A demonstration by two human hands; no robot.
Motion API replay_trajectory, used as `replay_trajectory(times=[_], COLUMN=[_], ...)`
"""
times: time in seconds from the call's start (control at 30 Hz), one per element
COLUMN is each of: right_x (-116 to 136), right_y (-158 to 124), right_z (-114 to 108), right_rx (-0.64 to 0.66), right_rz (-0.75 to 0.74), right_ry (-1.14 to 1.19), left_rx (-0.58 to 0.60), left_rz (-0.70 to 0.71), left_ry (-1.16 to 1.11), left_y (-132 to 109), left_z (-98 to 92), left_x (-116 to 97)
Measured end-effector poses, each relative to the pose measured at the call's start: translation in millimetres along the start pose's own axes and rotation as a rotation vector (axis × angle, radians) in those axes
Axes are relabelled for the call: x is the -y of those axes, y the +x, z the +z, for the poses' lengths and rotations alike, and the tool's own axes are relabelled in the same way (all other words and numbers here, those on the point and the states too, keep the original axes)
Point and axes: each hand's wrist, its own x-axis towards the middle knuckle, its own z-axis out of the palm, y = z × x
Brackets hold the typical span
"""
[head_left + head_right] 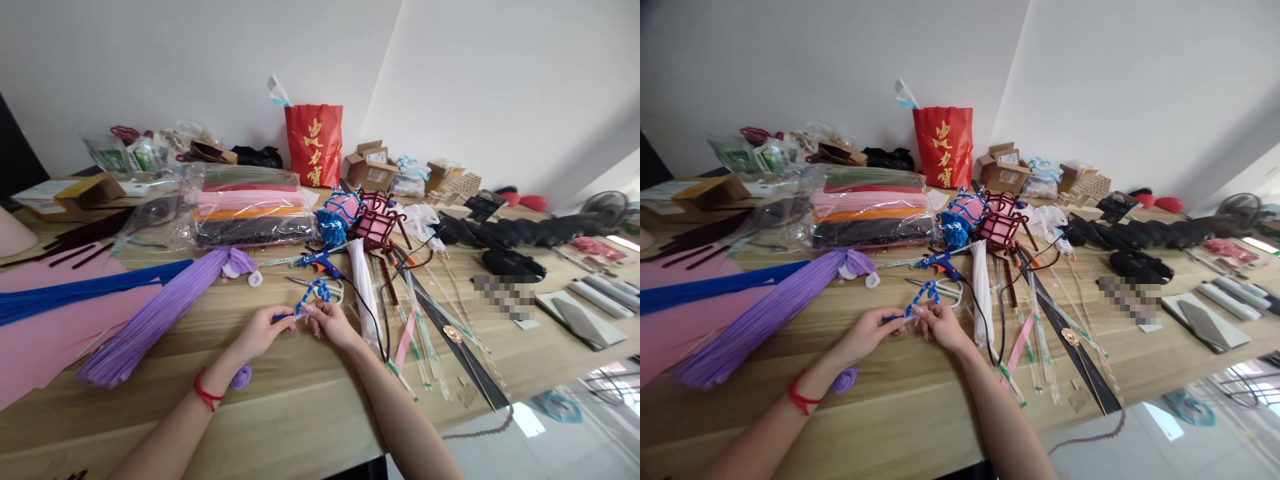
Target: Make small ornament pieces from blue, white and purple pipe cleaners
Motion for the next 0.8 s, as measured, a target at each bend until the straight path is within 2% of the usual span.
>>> replay_trajectory(times=[0.13,0.23,0.4,0.53,0.7,0.8], right_x=[1,4,7,8,4,1], right_y=[1,1,1,-2,-7,-9], right_z=[3,5,6,5,8,9], right_rx=[-0.042,-0.07,-0.13,-0.128,-0.17,-0.183], right_rz=[-0.026,-0.041,-0.053,0.011,-0.029,-0.114], right_ry=[-0.002,0.003,0.066,-0.056,-0.241,-0.346], left_rx=[-0.004,-0.058,-0.023,0.018,-0.117,-0.139], left_rz=[0.011,-0.028,-0.081,-0.095,0.035,0.134], left_ry=[0.108,0.1,0.071,0.146,0.396,0.595], left_y=[-2,-3,-6,-12,-22,-27], left_z=[0.8,3.2,7.6,13.9,23.4,28.1], left_x=[-5,-9,-12,-15,-20,-17])
